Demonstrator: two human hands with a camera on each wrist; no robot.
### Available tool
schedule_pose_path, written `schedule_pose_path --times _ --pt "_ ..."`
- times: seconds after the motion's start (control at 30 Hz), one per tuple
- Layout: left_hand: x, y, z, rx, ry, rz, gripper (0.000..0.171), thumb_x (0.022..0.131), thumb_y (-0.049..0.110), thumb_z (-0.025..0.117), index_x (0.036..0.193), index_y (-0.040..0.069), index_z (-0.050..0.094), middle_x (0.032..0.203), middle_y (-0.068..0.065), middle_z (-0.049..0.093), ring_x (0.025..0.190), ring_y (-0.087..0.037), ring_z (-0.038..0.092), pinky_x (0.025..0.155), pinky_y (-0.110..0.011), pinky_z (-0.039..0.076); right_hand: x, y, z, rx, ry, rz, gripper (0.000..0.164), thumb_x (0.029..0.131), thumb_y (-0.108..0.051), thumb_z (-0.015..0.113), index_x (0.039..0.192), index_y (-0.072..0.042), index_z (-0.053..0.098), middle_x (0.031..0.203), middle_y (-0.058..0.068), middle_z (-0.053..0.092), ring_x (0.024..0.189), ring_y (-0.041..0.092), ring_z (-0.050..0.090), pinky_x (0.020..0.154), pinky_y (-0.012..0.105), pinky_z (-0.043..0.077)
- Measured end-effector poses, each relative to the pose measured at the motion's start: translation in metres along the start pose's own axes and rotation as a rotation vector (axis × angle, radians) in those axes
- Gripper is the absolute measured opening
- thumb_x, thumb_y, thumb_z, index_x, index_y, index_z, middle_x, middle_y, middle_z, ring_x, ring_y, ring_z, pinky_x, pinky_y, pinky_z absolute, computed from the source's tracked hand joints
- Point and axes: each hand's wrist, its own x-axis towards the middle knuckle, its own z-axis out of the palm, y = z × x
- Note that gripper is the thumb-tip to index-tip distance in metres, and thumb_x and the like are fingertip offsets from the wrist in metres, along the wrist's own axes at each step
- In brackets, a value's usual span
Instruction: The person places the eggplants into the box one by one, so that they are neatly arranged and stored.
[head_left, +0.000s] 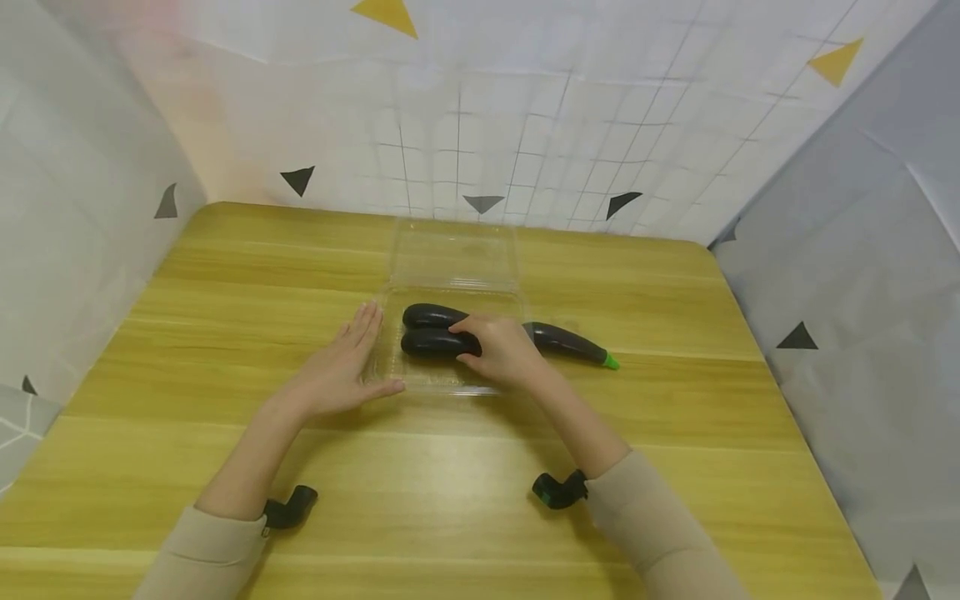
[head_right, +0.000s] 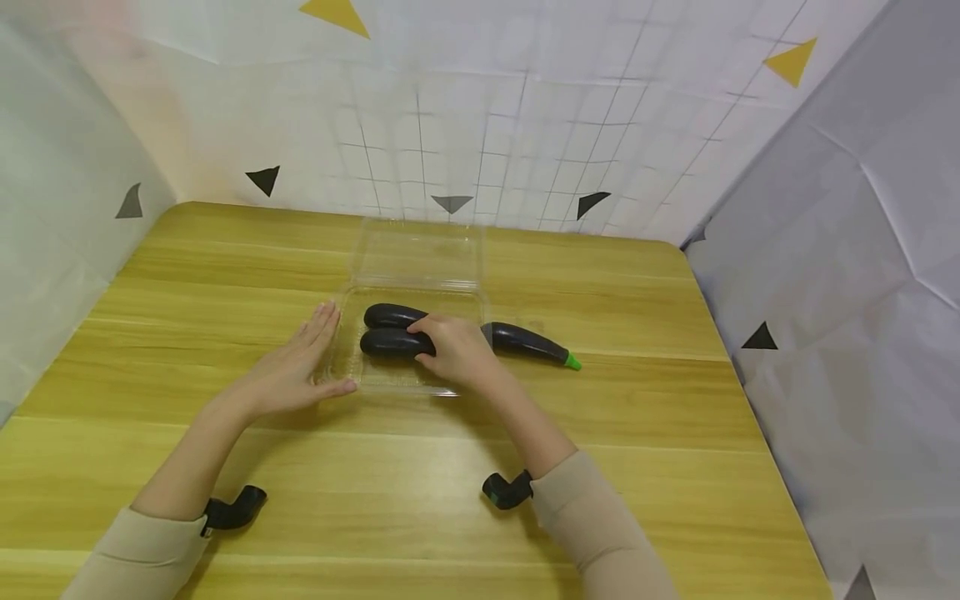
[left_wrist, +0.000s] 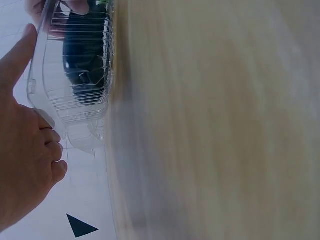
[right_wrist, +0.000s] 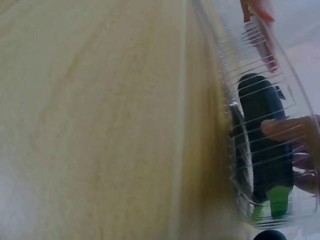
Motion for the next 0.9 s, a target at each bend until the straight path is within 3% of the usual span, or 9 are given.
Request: schedule_pose_path --times 0.43,0.9 --pt "0.001 0.000 0.001 0.009 0.012 0.011 0.111 0.085 0.065 0.058 0.153 0.004 -0.005 0.159 -0.011 -0.014 0.146 -0.023 -0.011 0.118 -0.045 0.006 0.001 0.000 0.005 -0.002 -0.015 0.143 0.044 0.077 -0.027 0.082 0.115 -0.010 0.067 0.116 0.004 0.067 0.104 0.023 0.064 0.084 0.035 0.054" --pt "0.002 -0.001 0.000 0.007 0.005 0.013 0.111 0.085 0.065 0.057 0.153 0.003 -0.006 0.159 -0.013 -0.013 0.145 -0.023 -0.012 0.118 -0.045 0.005 -0.006 -0.002 -0.004 -0.004 0.019 0.168 0.047 0.078 -0.035 0.081 0.118 -0.014 0.067 0.117 0.000 0.067 0.105 0.020 0.063 0.081 0.036 0.055"
